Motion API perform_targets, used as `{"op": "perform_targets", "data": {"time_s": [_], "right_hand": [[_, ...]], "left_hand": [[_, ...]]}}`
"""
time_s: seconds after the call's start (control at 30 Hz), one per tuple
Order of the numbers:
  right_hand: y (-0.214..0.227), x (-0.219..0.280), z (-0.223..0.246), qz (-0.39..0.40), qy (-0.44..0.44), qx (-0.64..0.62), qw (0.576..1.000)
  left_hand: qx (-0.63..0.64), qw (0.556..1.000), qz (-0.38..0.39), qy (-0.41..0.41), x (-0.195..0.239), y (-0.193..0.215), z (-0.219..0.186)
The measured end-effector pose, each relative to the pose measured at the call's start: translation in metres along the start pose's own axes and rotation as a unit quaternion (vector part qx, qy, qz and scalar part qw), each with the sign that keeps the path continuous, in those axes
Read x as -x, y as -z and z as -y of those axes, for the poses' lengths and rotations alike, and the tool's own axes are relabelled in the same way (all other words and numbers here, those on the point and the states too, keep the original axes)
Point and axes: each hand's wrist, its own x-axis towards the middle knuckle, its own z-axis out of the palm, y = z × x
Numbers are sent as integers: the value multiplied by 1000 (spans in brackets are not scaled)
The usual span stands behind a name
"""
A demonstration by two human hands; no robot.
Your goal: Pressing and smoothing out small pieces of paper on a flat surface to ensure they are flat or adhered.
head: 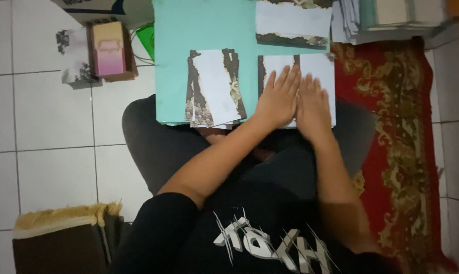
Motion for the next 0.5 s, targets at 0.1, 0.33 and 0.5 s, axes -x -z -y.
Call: {"op": "perform_targets", "data": {"time_s": [0.1,0.33,0.5], "right_hand": [[8,-38,-5,-34,4,-5,999],[15,-20,12,-45,0,-20,999],[3,33,18,-11,-21,-26,999]], "left_hand": [[-19,1000,-14,-6,13,-14,1],[-22,998,-54,14,-11,-18,8],[4,998,-63,27,-40,-11,16]]}}
